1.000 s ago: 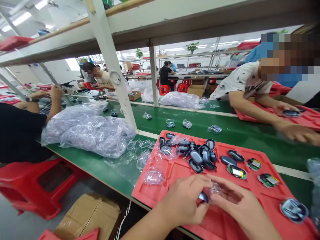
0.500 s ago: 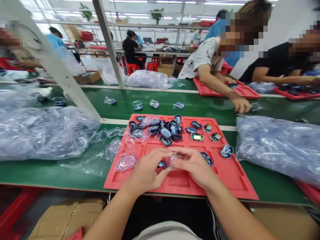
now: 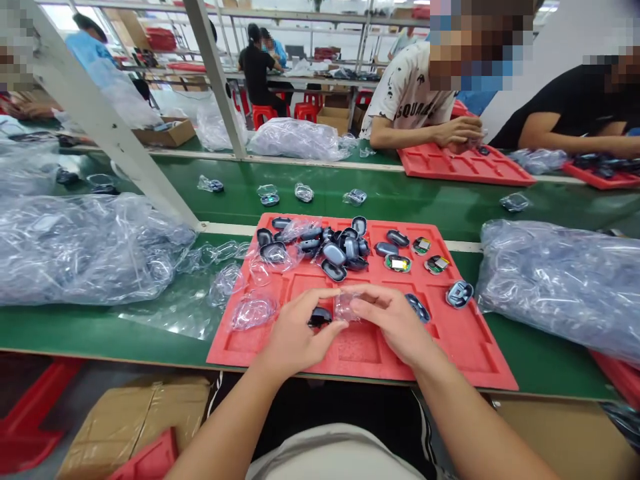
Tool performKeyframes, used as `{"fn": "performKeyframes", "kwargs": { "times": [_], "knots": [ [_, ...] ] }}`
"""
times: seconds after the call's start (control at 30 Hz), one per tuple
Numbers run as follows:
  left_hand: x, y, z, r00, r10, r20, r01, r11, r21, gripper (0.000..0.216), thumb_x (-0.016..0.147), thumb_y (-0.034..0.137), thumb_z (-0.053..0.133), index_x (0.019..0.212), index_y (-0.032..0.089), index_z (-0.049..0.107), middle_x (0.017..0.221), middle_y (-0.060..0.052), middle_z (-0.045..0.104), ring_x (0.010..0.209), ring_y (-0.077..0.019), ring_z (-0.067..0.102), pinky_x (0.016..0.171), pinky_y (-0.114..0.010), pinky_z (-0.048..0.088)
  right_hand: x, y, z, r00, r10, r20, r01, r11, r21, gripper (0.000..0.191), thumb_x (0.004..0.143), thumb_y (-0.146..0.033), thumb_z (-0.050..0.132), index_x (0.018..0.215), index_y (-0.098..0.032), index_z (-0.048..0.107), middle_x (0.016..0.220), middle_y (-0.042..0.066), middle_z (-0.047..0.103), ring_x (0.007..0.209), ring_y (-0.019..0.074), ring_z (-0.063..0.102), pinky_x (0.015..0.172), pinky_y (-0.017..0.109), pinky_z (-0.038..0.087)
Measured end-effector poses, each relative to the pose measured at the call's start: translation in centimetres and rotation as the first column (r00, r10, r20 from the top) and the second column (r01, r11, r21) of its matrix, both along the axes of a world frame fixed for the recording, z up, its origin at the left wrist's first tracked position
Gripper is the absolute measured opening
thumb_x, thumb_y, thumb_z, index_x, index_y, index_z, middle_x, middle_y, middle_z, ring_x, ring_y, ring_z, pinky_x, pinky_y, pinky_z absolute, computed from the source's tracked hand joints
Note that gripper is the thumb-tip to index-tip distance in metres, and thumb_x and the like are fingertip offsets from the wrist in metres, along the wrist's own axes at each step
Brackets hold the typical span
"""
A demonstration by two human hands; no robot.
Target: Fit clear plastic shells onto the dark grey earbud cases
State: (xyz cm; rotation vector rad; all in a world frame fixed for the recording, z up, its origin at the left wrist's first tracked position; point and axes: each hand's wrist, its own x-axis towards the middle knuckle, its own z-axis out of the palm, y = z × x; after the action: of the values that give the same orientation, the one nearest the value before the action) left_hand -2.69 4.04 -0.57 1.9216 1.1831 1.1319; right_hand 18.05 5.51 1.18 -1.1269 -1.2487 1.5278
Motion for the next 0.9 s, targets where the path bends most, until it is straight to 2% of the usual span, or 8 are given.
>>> {"fn": "performKeyframes", "kwargs": {
  "times": [0.17, 0.23, 0.33, 0.47, 0.6, 0.7, 0.8, 0.9],
  "knots": [
    [0.3, 0.1, 0.4, 0.951, 0.180, 0.251, -0.126, 0.968, -0.216, 0.035, 0.083, 0.027, 0.080, 0.116, 0.023, 0.071, 0.113, -0.005, 0.078, 0.100, -0.0218, 0.073, 0.089, -0.033, 0.056, 0.9, 0.5, 0.8, 0.951, 0.037, -0.308, -0.086, 0.985, -0.147, 0.031, 0.089, -0.039, 0.080, 0.114, -0.022, 0.077, 0.102, 0.006, 0.080, 0.095, 0.0221, 0.075, 0.092, 0.042, 0.060],
    [0.5, 0.0, 0.4, 0.922, 0.211, 0.324, -0.130, 0.959, -0.252, 0.036, 0.084, 0.031, 0.080, 0.117, 0.023, 0.070, 0.106, -0.005, 0.078, 0.091, -0.0203, 0.072, 0.081, -0.031, 0.056, 1.1, 0.6, 0.9, 0.898, 0.007, -0.440, -0.116, 0.968, -0.222, 0.029, 0.091, -0.041, 0.077, 0.113, -0.022, 0.076, 0.102, 0.006, 0.080, 0.097, 0.0235, 0.076, 0.095, 0.048, 0.060],
    [0.8, -0.4, 0.1, 0.900, 0.209, 0.383, -0.114, 0.960, -0.256, 0.041, 0.084, 0.035, 0.080, 0.122, 0.022, 0.068, 0.093, -0.002, 0.074, 0.074, -0.0164, 0.067, 0.068, -0.027, 0.054, 1.3, 0.6, 0.9, 0.813, -0.048, -0.580, -0.182, 0.925, -0.332, 0.031, 0.093, -0.048, 0.073, 0.111, -0.022, 0.074, 0.106, 0.006, 0.080, 0.103, 0.0258, 0.076, 0.100, 0.054, 0.058],
    [1.2, -1.0, -0.1, 0.874, 0.227, 0.430, -0.165, 0.970, -0.177, 0.041, 0.084, 0.034, 0.081, 0.121, 0.024, 0.067, 0.087, 0.000, 0.070, 0.073, -0.0151, 0.064, 0.068, -0.026, 0.053, 1.4, 0.5, 1.1, 0.745, -0.098, -0.660, -0.202, 0.910, -0.363, 0.035, 0.095, -0.055, 0.069, 0.108, -0.022, 0.071, 0.110, 0.006, 0.080, 0.116, 0.0283, 0.074, 0.108, 0.056, 0.054],
    [1.4, -0.6, 0.1, 0.952, 0.183, 0.247, -0.146, 0.976, -0.161, 0.037, 0.088, 0.030, 0.077, 0.124, 0.027, 0.068, 0.092, 0.000, 0.072, 0.072, -0.0149, 0.064, 0.070, -0.028, 0.055, 1.9, 0.6, 1.0, 0.762, -0.247, -0.599, 0.066, 0.950, -0.307, 0.030, 0.092, -0.049, 0.076, 0.107, -0.024, 0.070, 0.099, 0.001, 0.079, 0.109, 0.0261, 0.077, 0.106, 0.049, 0.057],
    [1.9, 0.6, 0.5, 1.000, -0.004, -0.011, 0.002, 0.993, -0.118, 0.045, 0.089, 0.023, 0.073, 0.133, 0.028, 0.067, 0.124, -0.006, 0.073, 0.102, -0.0218, 0.071, 0.095, -0.038, 0.057, 2.2, 0.7, 0.5, 0.814, -0.322, -0.483, 0.246, 0.945, -0.215, 0.027, 0.087, -0.043, 0.082, 0.101, -0.023, 0.070, 0.098, 0.000, 0.078, 0.088, 0.0214, 0.079, 0.091, 0.040, 0.064],
    [2.6, 1.7, 1.1, 0.982, -0.065, -0.176, 0.063, 0.998, -0.022, 0.069, 0.083, 0.016, 0.077, 0.147, 0.028, 0.056, 0.148, -0.009, 0.061, 0.134, -0.0264, 0.060, 0.112, -0.042, 0.049, 2.2, 0.7, 0.2, 0.841, -0.348, -0.414, 0.278, 0.935, -0.220, 0.033, 0.086, -0.049, 0.082, 0.092, -0.020, 0.069, 0.095, 0.002, 0.077, 0.076, 0.0203, 0.079, 0.076, 0.035, 0.066],
    [3.7, 1.9, 1.6, 0.982, 0.070, -0.173, -0.048, 0.990, 0.129, 0.053, 0.080, 0.025, 0.085, 0.130, 0.023, 0.066, 0.131, -0.009, 0.069, 0.120, -0.0255, 0.067, 0.102, -0.038, 0.055, 1.9, 0.5, 0.3, 0.851, -0.321, -0.416, 0.231, 0.940, -0.251, 0.038, 0.086, -0.055, 0.080, 0.088, -0.019, 0.067, 0.091, 0.004, 0.077, 0.070, 0.0202, 0.078, 0.067, 0.032, 0.066]
  ]
}}
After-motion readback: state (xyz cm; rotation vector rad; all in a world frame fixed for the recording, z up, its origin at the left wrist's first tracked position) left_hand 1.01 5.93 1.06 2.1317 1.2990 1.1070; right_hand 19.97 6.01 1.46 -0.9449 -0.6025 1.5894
